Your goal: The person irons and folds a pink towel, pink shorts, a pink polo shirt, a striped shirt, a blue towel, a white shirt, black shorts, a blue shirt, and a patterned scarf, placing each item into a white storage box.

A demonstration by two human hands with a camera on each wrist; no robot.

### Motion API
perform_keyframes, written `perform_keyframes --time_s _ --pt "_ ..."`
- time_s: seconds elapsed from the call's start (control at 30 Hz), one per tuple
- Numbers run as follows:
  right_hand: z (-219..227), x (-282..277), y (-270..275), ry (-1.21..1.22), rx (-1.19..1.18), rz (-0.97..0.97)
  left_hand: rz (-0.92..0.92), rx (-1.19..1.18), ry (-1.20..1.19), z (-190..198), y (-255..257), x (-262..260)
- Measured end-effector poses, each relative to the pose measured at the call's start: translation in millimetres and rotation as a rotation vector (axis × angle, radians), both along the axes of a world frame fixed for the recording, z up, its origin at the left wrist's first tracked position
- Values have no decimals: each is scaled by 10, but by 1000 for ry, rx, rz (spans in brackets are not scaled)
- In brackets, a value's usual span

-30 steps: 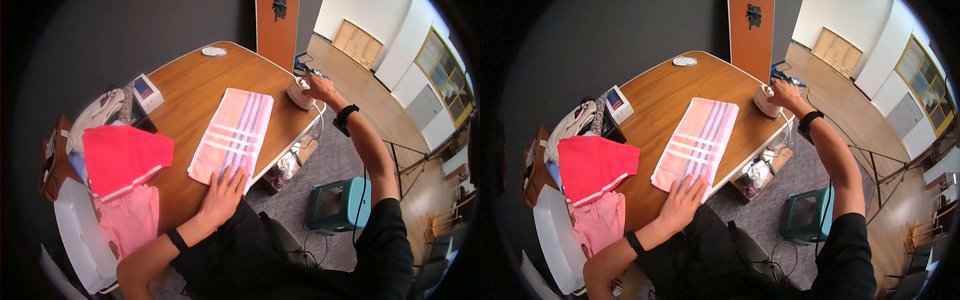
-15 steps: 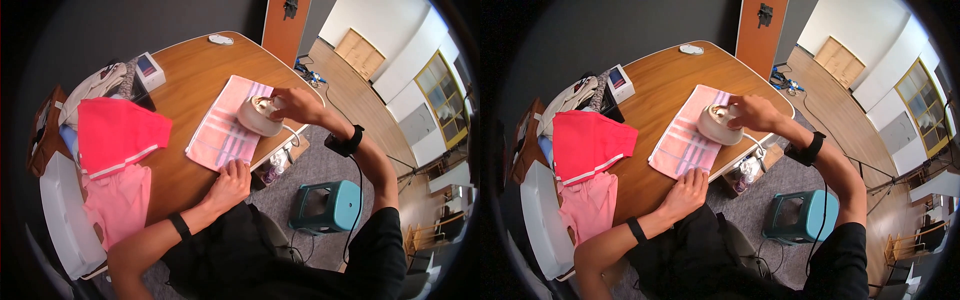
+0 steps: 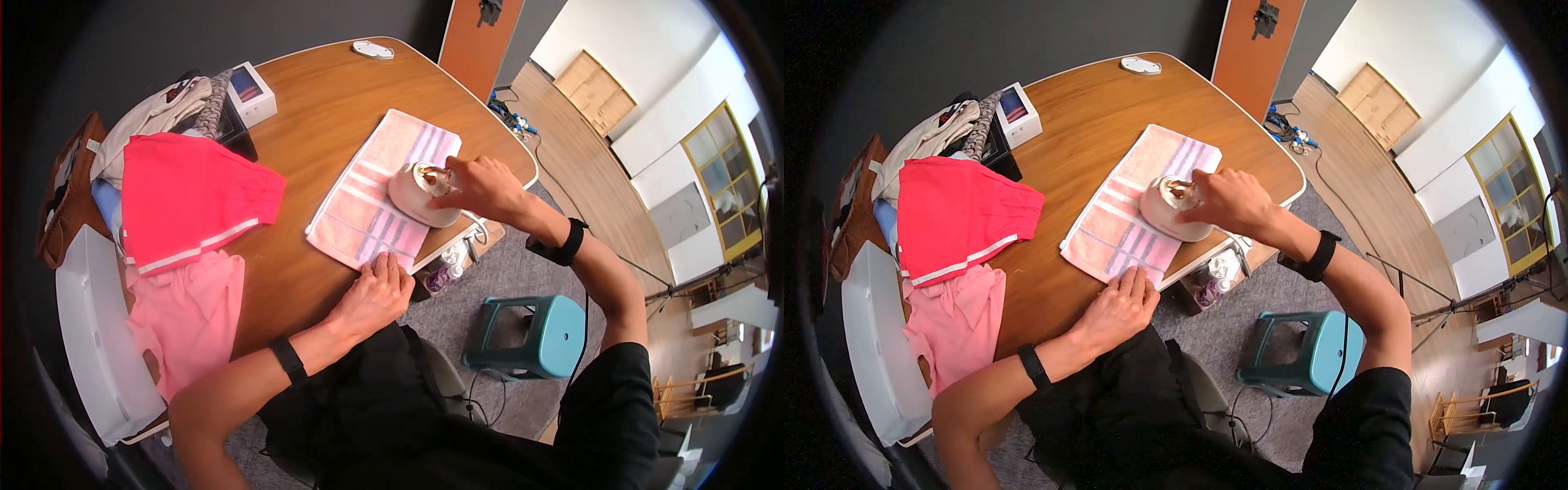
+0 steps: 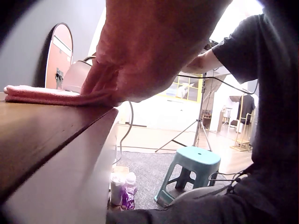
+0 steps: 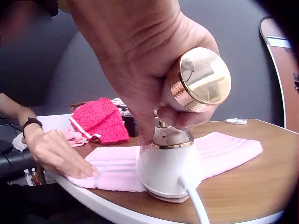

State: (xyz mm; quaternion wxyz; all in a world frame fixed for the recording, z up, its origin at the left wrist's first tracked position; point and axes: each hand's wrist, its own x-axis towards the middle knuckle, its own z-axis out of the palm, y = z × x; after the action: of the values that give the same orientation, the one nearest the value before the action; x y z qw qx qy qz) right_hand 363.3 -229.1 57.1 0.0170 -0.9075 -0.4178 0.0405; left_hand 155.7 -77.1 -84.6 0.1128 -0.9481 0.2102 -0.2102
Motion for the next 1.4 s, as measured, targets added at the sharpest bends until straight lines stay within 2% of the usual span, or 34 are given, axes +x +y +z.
perform_keyframes --time_s 0.17,0.37,0.47,0.63,0.73,0.8,0.87,0.97,1.1,1.2,1.3,1.4 --pt "-79 504 -160 -75 33 -112 6 -11 127 49 -16 19" --pt "-90 1022 -215 -143 8 -261 -53 -59 154 85 44 36" --pt "-61 1226 -178 -58 -40 -363 -48 -77 247 144 41 33" --pt "14 1389 -203 58 -40 -487 -50 -58 167 90 31 25" --pt "-15 1429 -241 -138 4 -396 -49 -44 137 83 13 5" --pt "-18 1203 -210 -312 100 -271 -53 -40 117 62 38 7" --pt "82 786 -123 -294 146 -189 -64 -48 116 38 38 8" --pt "258 246 57 -119 98 -43 -65 -40 78 32 28 -5" --pt "243 -159 377 -39 8 66 -66 -24 29 6 28 -5" --pt "198 -216 547 -20 -52 107 -57 -14 21 14 21 -19" --pt "58 12 635 -44 -48 108 -65 -22 -13 -4 31 -23" --pt "46 321 674 -4 -69 -7 -51 -26 5 5 15 -23"
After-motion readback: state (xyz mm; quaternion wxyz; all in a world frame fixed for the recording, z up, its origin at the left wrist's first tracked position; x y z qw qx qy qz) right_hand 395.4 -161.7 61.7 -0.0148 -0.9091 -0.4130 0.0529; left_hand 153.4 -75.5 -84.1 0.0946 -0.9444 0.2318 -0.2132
